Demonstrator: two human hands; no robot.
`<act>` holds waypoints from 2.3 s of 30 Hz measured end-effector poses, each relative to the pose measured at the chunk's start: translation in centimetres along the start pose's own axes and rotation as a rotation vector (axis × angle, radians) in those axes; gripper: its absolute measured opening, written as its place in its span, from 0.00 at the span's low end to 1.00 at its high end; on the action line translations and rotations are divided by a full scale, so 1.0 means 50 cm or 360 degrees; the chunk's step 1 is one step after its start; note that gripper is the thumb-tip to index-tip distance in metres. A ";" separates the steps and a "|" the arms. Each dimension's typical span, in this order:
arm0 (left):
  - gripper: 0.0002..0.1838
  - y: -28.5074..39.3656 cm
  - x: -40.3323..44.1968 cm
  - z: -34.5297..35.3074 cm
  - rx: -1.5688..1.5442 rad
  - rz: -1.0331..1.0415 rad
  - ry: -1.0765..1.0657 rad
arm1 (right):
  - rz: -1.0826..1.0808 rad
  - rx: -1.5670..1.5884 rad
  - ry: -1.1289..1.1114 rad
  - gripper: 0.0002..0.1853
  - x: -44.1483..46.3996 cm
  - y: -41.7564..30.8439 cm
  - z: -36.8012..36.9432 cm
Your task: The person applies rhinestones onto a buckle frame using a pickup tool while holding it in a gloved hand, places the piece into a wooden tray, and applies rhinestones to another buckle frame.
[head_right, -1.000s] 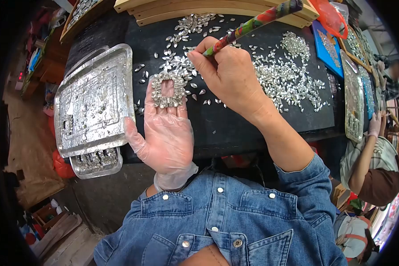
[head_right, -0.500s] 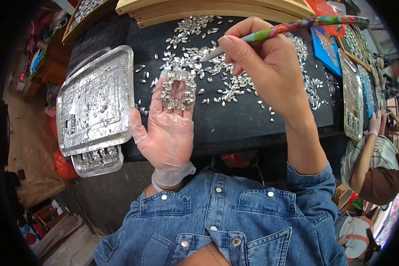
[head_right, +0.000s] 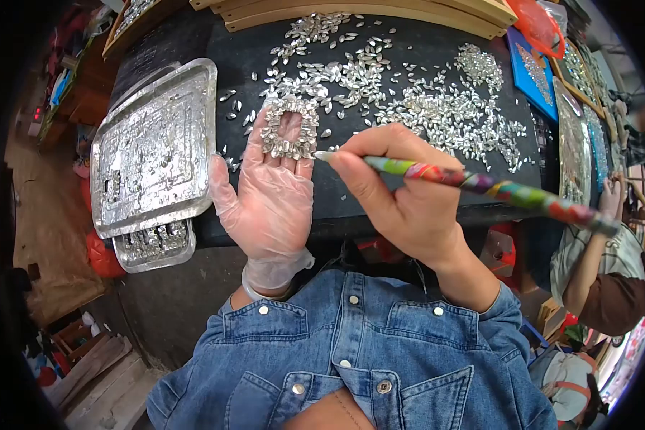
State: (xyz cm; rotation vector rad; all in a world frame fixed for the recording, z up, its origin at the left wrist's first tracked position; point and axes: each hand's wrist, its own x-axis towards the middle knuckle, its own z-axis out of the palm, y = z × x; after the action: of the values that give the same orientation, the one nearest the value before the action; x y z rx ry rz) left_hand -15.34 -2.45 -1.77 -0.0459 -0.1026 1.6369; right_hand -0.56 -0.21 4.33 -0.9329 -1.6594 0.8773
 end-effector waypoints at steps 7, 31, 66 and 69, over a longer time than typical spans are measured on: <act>0.39 0.002 0.000 -0.009 0.0030 -0.0010 -0.0065 | -0.0139 -0.0264 -0.0121 0.04 -0.008 0.000 0.005; 0.37 0.000 -0.003 -0.007 -0.0030 -0.0020 -0.0111 | -0.0174 -0.0337 -0.0079 0.04 -0.001 -0.002 0.015; 0.36 -0.012 -0.001 0.011 0.0187 0.0197 0.0099 | 0.0162 -0.0297 -0.0016 0.06 0.162 0.108 0.006; 0.36 -0.011 0.001 0.012 0.0241 0.0174 0.0130 | 0.0104 -0.0014 0.0048 0.05 0.158 0.094 0.008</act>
State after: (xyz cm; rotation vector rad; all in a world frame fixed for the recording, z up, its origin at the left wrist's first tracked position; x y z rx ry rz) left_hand -14.86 -2.39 -1.12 -0.0024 0.0877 1.7451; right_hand -1.78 8.86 3.31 -1.0063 -1.6158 0.8962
